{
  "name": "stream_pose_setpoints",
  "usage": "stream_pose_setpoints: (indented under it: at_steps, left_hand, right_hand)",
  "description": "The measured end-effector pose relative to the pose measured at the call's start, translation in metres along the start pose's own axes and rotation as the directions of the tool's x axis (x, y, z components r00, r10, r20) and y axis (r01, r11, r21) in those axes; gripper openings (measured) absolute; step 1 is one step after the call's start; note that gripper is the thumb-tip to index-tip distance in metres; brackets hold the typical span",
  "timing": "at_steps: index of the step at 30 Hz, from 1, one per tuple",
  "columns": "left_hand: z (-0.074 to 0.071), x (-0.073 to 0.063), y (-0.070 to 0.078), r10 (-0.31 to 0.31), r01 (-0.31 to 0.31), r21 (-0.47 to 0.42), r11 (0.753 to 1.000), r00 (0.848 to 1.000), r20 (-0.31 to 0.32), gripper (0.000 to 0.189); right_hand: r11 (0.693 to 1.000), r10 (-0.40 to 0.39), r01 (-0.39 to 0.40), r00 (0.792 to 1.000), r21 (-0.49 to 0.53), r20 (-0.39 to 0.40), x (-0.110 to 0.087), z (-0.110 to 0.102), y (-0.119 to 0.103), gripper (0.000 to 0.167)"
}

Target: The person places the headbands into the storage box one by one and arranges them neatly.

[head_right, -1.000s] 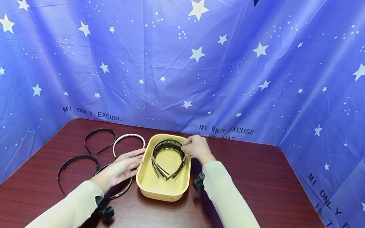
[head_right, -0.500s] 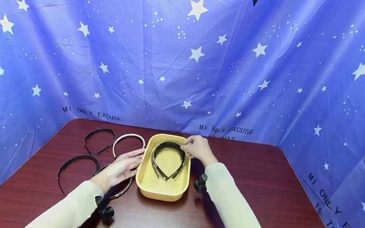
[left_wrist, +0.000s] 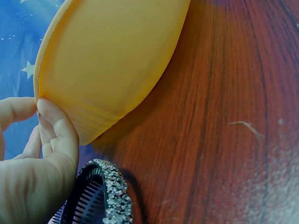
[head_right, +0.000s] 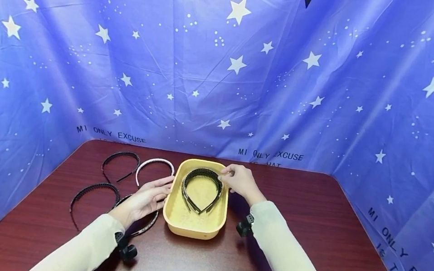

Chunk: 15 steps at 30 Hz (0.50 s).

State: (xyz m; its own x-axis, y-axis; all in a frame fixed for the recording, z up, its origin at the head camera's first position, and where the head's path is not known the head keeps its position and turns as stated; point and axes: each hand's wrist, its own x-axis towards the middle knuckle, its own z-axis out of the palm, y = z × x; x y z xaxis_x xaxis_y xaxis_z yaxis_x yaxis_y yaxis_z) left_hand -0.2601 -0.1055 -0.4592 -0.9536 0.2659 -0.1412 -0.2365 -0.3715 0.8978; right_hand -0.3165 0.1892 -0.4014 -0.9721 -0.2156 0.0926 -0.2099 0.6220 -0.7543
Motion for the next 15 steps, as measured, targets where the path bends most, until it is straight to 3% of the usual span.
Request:
stream_pose_setpoints:
  at_steps: [8, 15]
  left_hand:
    - [0.0, 0.001, 0.0, -0.01, 0.01, -0.012, 1.0, 1.0, -0.008, 0.06]
    - [0.0, 0.001, 0.001, -0.023, 0.023, -0.019, 1.0, 1.0, -0.011, 0.061]
  right_hand:
    - [0.999, -0.019, 0.019, 1.0, 0.041, -0.005, -0.008, -0.004, 0.009, 0.026]
    - [0.993, 0.013, -0.019, 0.999, 0.117, 0.049, -0.019, -0.007, 0.012, 0.036]
